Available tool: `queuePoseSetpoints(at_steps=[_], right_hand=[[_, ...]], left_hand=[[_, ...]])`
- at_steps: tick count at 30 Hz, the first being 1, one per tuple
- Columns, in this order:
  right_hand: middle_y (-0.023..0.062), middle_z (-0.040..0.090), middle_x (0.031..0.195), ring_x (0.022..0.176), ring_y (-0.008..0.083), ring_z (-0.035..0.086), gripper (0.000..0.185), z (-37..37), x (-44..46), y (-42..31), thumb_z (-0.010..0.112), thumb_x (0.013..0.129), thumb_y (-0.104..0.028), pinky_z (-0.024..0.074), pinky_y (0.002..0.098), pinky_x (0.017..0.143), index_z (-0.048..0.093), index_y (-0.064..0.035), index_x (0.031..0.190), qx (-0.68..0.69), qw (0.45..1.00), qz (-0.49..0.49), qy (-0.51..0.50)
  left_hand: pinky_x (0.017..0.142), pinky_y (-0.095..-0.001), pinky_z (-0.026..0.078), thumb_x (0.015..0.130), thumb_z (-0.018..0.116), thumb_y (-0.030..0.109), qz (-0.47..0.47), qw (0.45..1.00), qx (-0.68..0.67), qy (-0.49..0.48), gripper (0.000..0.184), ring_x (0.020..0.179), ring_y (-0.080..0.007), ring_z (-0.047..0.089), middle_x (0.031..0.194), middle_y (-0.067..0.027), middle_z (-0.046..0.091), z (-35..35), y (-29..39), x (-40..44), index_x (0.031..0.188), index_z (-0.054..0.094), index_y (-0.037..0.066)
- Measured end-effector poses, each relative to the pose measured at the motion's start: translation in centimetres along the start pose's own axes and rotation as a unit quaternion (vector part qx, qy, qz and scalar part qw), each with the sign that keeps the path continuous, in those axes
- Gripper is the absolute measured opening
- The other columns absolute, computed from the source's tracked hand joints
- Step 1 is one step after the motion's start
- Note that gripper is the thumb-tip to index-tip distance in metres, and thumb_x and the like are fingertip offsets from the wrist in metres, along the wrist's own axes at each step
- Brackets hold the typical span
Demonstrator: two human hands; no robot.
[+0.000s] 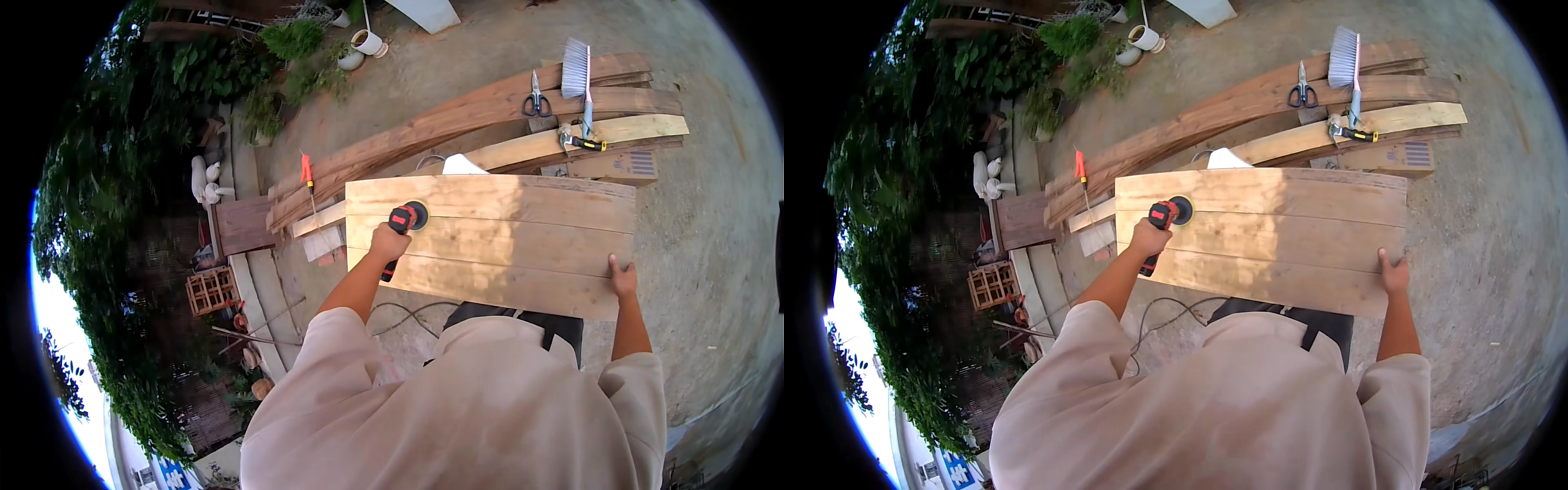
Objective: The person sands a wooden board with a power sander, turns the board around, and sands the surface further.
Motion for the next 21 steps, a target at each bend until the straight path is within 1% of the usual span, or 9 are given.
queuePoseSetpoints(at_steps=[1,4,6,7,9,12,15,20,21], right_hand=[[0.0368,0.063,0.141,0.135,0.0474,0.061,0.108,0.0,0.0,0.1,0.075,0.086,-0.074,0.0474,0.0482,0.114,0.056,0.0153,0.143,0.010,1.000,-0.010,0.005],[0.0363,0.066,0.137,0.131,0.0483,0.063,0.104,0.3,-0.4,0.1,0.077,0.085,-0.073,0.0488,0.0488,0.112,0.060,0.0131,0.140,0.036,0.999,-0.023,0.018],[0.0360,0.066,0.136,0.131,0.0486,0.063,0.103,0.4,-0.3,-0.1,0.077,0.085,-0.073,0.0490,0.0491,0.112,0.060,0.0124,0.140,0.042,0.999,-0.017,0.020],[0.0360,0.066,0.137,0.131,0.0479,0.063,0.101,0.5,-0.4,-0.2,0.077,0.086,-0.072,0.0490,0.0488,0.112,0.061,0.0124,0.140,0.038,0.999,-0.017,0.018],[0.0359,0.065,0.139,0.132,0.0463,0.063,0.098,0.4,-0.2,0.2,0.077,0.088,-0.069,0.0489,0.0484,0.112,0.061,0.0125,0.139,0.026,0.999,-0.018,0.019],[0.0362,0.065,0.138,0.132,0.0466,0.063,0.098,0.6,0.4,0.8,0.078,0.087,-0.069,0.0489,0.0487,0.112,0.061,0.0133,0.138,0.055,0.997,-0.051,0.012],[0.0399,0.066,0.132,0.130,0.0503,0.063,0.102,0.6,-0.2,0.2,0.076,0.084,-0.074,0.0499,0.0504,0.111,0.062,0.0150,0.133,0.036,0.999,-0.021,0.029],[0.0404,0.067,0.129,0.127,0.0515,0.065,0.101,0.5,-0.5,-0.2,0.076,0.084,-0.074,0.0508,0.0513,0.109,0.064,0.0154,0.130,0.017,0.999,-0.016,0.037],[0.0403,0.067,0.129,0.127,0.0516,0.065,0.101,0.5,-0.5,-0.1,0.076,0.084,-0.074,0.0510,0.0514,0.108,0.064,0.0153,0.130,0.018,0.999,-0.022,0.037]], left_hand=[[0.081,-0.0460,0.063,0.077,0.076,0.024,-0.034,0.999,-0.009,-0.021,0.027,0.093,-0.0401,0.078,0.091,-0.0269,0.078,-0.3,-1.1,0.7,0.088,0.076,-0.001],[0.076,-0.0439,0.063,0.077,0.078,0.025,-0.012,1.000,-0.017,-0.001,0.030,0.080,-0.0360,0.079,0.084,-0.0249,0.077,1.5,-2.5,1.1,0.088,0.076,-0.003],[0.067,-0.0422,0.063,0.078,0.079,0.022,-0.024,0.995,-0.095,-0.031,0.028,0.066,-0.0302,0.077,0.077,-0.0213,0.076,1.9,0.8,-2.1,0.087,0.074,-0.004],[0.064,-0.0415,0.062,0.078,0.078,0.018,-0.025,0.994,-0.093,-0.048,0.024,0.063,-0.0274,0.076,0.073,-0.0183,0.075,2.7,1.3,-2.3,0.087,0.074,-0.004],[0.063,-0.0412,0.062,0.079,0.077,0.018,-0.019,0.993,-0.101,-0.062,0.023,0.063,-0.0275,0.076,0.071,-0.0181,0.074,2.7,2.4,-3.2,0.086,0.074,-0.004],[0.062,-0.0406,0.062,0.079,0.077,0.017,-0.025,0.996,-0.087,-0.018,0.020,0.061,-0.0264,0.076,0.069,-0.0166,0.073,1.5,0.7,-2.5,0.081,0.072,-0.002],[0.057,-0.0407,0.061,0.082,0.075,0.014,-0.063,0.994,-0.084,-0.019,0.016,0.056,-0.0254,0.073,0.065,-0.0150,0.071,-0.3,-0.3,-1.9,0.078,0.070,-0.001],[0.057,-0.0402,0.060,0.082,0.075,0.014,-0.030,0.993,-0.110,-0.024,0.017,0.057,-0.0247,0.073,0.068,-0.0155,0.072,1.6,3.3,-3.4,0.084,0.072,-0.003],[0.057,-0.0399,0.060,0.082,0.075,0.014,0.001,0.991,-0.126,-0.048,0.018,0.057,-0.0246,0.073,0.068,-0.0156,0.072,2.5,4.0,-3.3,0.084,0.072,-0.004]])
Point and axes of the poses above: each hand's wrist, its own x-axis towards the middle knuckle, its own z-axis out of the palm, y = z × x, the point moved 1 cm from there along x, towards the middle knuckle
